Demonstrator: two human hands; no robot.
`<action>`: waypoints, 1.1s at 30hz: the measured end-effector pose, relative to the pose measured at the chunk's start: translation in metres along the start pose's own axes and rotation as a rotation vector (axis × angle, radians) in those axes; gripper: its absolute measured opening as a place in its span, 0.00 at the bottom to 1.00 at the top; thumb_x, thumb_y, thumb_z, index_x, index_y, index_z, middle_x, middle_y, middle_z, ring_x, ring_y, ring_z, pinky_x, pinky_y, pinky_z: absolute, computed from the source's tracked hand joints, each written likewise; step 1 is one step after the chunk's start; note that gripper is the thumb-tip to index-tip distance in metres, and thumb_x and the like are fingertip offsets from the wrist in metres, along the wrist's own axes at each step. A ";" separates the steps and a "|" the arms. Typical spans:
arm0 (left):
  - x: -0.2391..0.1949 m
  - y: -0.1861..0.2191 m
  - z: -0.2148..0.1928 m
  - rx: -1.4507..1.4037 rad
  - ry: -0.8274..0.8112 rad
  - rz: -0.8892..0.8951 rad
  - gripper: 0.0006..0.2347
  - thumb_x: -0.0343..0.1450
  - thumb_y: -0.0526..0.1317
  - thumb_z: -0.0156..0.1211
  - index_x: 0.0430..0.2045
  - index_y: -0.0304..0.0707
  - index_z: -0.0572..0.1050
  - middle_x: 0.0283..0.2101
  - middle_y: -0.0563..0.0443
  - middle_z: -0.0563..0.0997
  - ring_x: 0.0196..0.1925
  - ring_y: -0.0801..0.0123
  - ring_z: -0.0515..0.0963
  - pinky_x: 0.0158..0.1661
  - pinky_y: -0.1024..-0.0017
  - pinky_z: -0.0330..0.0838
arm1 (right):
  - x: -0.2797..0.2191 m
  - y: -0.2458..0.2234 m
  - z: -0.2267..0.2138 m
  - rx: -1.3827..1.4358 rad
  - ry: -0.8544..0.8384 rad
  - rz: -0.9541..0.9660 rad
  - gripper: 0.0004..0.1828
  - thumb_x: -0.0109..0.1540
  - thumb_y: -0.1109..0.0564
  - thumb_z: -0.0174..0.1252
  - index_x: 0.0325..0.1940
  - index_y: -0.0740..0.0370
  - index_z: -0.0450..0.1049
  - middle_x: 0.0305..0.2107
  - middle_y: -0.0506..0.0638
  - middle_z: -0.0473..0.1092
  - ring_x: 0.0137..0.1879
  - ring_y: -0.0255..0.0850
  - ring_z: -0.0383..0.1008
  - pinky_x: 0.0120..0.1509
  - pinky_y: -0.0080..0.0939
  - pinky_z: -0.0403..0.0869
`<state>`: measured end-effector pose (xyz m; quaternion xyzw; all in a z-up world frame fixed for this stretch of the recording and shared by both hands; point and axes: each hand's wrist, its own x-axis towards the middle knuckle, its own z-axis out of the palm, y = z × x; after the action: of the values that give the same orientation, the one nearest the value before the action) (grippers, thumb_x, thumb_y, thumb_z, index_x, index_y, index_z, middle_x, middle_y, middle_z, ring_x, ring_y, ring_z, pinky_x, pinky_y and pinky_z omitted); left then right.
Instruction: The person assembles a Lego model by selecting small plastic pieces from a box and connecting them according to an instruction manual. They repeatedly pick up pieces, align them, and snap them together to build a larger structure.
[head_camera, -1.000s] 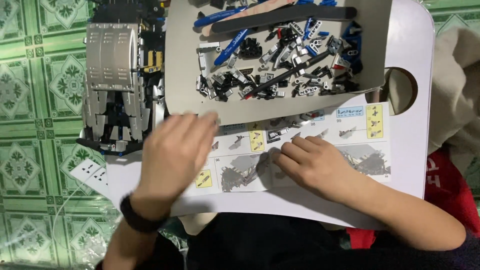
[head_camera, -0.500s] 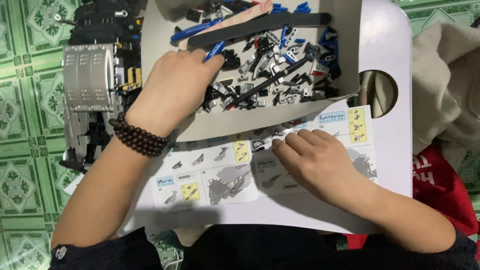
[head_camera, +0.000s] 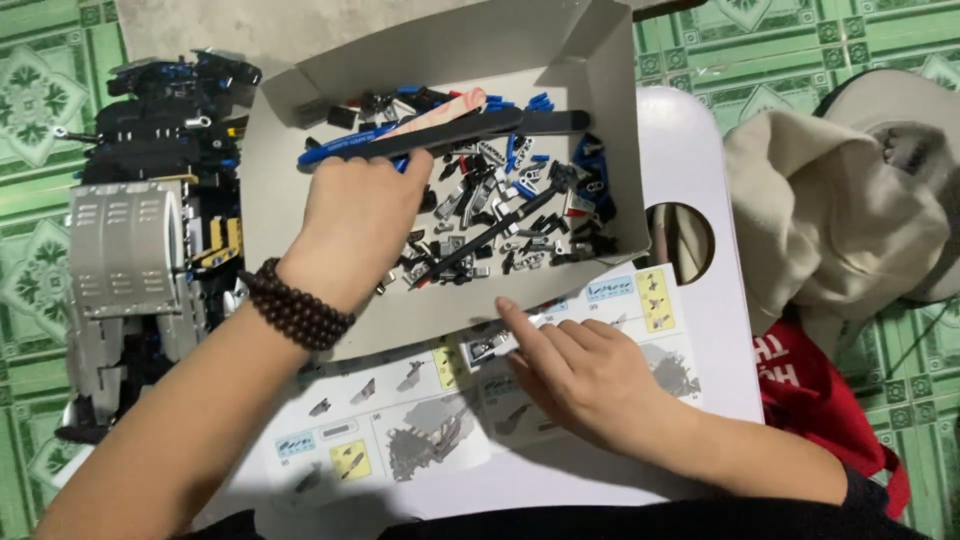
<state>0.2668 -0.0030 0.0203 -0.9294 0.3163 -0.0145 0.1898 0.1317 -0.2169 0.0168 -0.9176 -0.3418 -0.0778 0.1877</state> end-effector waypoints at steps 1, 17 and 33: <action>0.003 0.000 -0.008 0.125 -0.061 0.032 0.23 0.66 0.45 0.54 0.55 0.35 0.67 0.16 0.58 0.78 0.13 0.78 0.73 0.17 0.82 0.66 | -0.001 0.000 0.001 -0.040 -0.034 0.056 0.30 0.59 0.56 0.58 0.62 0.74 0.61 0.20 0.44 0.66 0.21 0.33 0.64 0.24 0.30 0.63; 0.015 0.018 -0.021 -0.361 0.294 0.309 0.04 0.64 0.37 0.56 0.27 0.42 0.75 0.32 0.52 0.79 0.33 0.64 0.78 0.37 0.69 0.69 | 0.005 -0.003 -0.001 -0.031 -0.100 0.090 0.20 0.59 0.57 0.55 0.54 0.67 0.64 0.26 0.49 0.64 0.23 0.37 0.66 0.26 0.34 0.66; -0.021 0.029 -0.013 -0.606 0.170 0.293 0.02 0.60 0.32 0.60 0.21 0.35 0.74 0.26 0.48 0.78 0.25 0.55 0.78 0.27 0.61 0.73 | -0.006 0.003 0.003 0.002 -0.026 0.024 0.27 0.57 0.58 0.62 0.58 0.68 0.65 0.26 0.53 0.72 0.27 0.45 0.74 0.26 0.42 0.71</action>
<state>0.2309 -0.0160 0.0242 -0.8837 0.4510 0.0303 -0.1216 0.1290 -0.2219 0.0116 -0.9223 -0.3332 -0.0632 0.1854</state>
